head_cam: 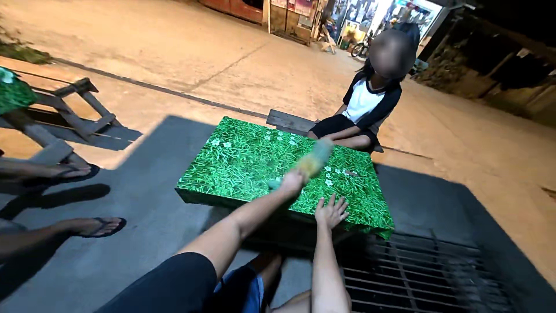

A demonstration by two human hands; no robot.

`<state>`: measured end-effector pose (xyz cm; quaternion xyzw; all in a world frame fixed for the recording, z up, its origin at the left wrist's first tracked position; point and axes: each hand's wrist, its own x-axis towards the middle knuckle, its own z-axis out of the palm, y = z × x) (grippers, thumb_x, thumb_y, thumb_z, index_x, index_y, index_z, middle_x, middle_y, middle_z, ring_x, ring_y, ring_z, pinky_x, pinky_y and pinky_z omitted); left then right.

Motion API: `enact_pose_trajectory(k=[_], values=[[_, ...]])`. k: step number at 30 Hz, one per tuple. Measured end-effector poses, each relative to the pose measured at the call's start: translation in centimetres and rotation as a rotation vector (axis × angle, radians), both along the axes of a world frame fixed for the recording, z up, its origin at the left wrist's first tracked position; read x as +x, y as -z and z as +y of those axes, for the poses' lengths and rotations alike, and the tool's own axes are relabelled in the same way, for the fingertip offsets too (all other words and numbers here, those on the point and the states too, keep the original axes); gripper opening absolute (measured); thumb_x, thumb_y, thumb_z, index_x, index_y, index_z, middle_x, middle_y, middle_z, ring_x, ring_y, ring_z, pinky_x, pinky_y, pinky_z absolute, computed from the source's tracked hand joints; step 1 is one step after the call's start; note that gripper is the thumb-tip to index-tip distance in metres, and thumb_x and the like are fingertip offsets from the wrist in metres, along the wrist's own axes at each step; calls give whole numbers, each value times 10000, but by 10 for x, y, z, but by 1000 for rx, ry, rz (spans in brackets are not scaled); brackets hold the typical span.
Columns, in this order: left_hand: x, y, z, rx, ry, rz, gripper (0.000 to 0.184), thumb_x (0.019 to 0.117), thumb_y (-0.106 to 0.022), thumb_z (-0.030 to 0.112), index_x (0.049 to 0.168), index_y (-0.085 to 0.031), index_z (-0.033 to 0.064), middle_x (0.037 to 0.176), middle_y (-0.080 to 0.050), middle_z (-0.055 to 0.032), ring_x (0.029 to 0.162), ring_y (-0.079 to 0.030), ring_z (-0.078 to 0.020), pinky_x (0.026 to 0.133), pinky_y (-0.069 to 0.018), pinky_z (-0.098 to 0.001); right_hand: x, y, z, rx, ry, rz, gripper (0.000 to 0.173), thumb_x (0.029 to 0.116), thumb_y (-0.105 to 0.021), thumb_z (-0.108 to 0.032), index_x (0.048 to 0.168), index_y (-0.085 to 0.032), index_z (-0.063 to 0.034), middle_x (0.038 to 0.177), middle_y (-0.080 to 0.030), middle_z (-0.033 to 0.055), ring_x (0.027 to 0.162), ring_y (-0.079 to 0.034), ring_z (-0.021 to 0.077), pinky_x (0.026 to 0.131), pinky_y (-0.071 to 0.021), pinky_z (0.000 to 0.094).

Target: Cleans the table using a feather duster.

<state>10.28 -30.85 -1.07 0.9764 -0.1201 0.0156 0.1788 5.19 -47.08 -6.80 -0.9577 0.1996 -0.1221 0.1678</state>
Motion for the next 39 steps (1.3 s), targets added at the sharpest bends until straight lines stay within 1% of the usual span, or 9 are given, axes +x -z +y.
enact_pose_trajectory(k=[3, 6, 10, 16, 20, 25, 32, 36, 39], values=[[-6, 10, -45, 6, 341, -53, 422, 992, -623, 192, 1412, -602, 148, 1431, -568, -173, 1293, -552, -412, 975, -509, -605, -1, -4, 1, 20, -9, 12, 593, 1038, -477, -470, 1534, -496, -146, 1691, -265, 166, 1590, -134, 387, 1254, -46, 636], [-11, 14, -28, -15, 378, -79, 496, 1031, -591, 212, 1518, -498, 179, 1484, -541, -173, 1361, -514, -404, 1041, -456, -618, -2, -7, 0, 21, -2, 48, 565, 1041, -483, -475, 1468, -569, -114, 1660, -326, 193, 1582, -147, 407, 1256, -45, 627], [-15, 25, 75, 17, 115, -174, 444, 963, -679, 170, 1401, -604, 161, 1349, -615, -199, 1264, -580, -420, 997, -497, -618, 1, -1, -1, 29, -5, -9, 622, 1055, -423, -511, 1578, -435, -174, 1708, -229, 146, 1591, -130, 387, 1258, -45, 630], [-41, 2, 275, 23, -613, -13, 393, 1056, -539, 271, 1399, -577, 84, 1381, -560, -322, 1188, -603, -546, 903, -504, -724, -1, 5, -3, 31, -30, -64, 633, 1059, -417, -505, 1589, -413, -158, 1701, -234, 175, 1583, -144, 412, 1246, -64, 654], [-44, -39, 292, -79, -824, 95, 424, 1062, -526, 295, 1322, -595, -33, 1314, -599, -347, 1220, -588, -542, 957, -468, -729, 3, 10, -1, 21, -16, -82, 638, 1053, -411, -507, 1588, -415, -159, 1700, -242, 167, 1581, -153, 414, 1242, -64, 657], [-42, -27, 192, 44, -530, 111, 376, 1009, -594, 157, 1375, -586, 70, 1385, -565, -287, 1121, -640, -510, 881, -536, -679, -1, 3, 1, -5, -8, -25, 631, 1064, -389, -508, 1602, -390, -178, 1705, -236, 152, 1585, -146, 400, 1251, -58, 639], [-36, 3, 101, 232, 499, -175, 438, 1055, -542, 170, 1492, -538, 198, 1248, -653, -226, 1064, -671, -435, 856, -548, -601, -6, -6, 1, 9, -21, 15, 585, 1039, -479, -442, 1525, -506, -118, 1689, -259, 186, 1585, -149, 397, 1255, -50, 630], [-5, -1, 148, 190, -17, -112, 343, 988, -647, 175, 1330, -656, 179, 1276, -675, -167, 1114, -677, -404, 910, -550, -617, -4, -3, -1, 18, -31, -7, 617, 1065, -407, -497, 1587, -420, -169, 1703, -231, 167, 1587, -136, 399, 1254, -61, 636], [18, -5, 188, -15, -594, 42, 399, 992, -602, 125, 1390, -601, 119, 1321, -633, -263, 1131, -644, -511, 869, -531, -702, -2, 0, -2, 15, -8, -21, 610, 1062, -406, -498, 1585, -424, -185, 1704, -239, 147, 1588, -146, 387, 1255, -68, 627]])
